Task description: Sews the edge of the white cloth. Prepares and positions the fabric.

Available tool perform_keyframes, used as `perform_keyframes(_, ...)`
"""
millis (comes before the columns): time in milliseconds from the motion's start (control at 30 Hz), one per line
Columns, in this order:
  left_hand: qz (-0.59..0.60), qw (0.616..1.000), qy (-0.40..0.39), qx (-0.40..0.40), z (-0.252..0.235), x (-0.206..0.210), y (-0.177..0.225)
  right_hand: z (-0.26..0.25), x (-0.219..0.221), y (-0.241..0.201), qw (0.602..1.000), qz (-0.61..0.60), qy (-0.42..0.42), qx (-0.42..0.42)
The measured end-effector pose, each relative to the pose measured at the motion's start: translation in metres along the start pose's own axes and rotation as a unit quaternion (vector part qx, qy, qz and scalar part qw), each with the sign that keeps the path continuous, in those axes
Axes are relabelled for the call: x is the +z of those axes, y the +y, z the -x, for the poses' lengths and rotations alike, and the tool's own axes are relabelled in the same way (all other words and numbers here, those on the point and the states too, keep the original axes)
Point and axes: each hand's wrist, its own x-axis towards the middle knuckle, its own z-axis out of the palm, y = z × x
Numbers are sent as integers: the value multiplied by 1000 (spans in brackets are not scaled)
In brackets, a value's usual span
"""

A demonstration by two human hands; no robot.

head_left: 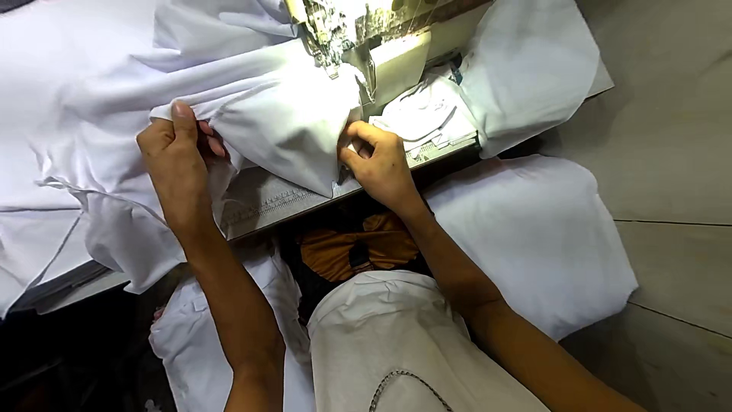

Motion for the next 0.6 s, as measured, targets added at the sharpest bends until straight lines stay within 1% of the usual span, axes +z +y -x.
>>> perform_keyframes(67, 41, 999, -3, 8, 13, 0, 1, 0, -3, -1, 998, -22, -53, 9)
perform_keyframes(167, 123, 992, -39, 7, 62, 3, -3, 11, -24, -3, 990, -57, -130, -4)
perform_keyframes(233, 121, 992, -45, 3, 88, 20, -9, 15, -39, 3, 974, -148, -167, -26)
perform_keyframes(267, 103, 994, -47, -5, 98, 30, -11, 19, -46, 7, 960, -214, -179, -17)
perform_keyframes(300, 81, 995, -50, -15, 108, 40, -13, 21, -50, 9, 945, -271, -181, 5)
perform_keyframes(333, 67, 996, -57, -27, 115, 49, -15, 23, -53, 9, 936, -302, -176, 31)
perform_keyframes(367, 70, 995, -64, -37, 121, 56, -17, 23, -54, 9, 939, -298, -159, 58)
perform_keyframes(400, 96, 992, -72, -41, 123, 62, -19, 23, -55, 8, 947, -275, -143, 84)
perform_keyframes(467, 192, 976, -89, -50, 120, 68, -23, 18, -51, 5, 958, -232, -122, 118)
perform_keyframes(533, 263, 958, -100, -64, 114, 66, -19, 7, -44, 7, 958, -235, -129, 105)
perform_keyframes(600, 287, 951, -92, -70, 109, 63, -13, -2, -42, 9, 942, -277, -161, 96)
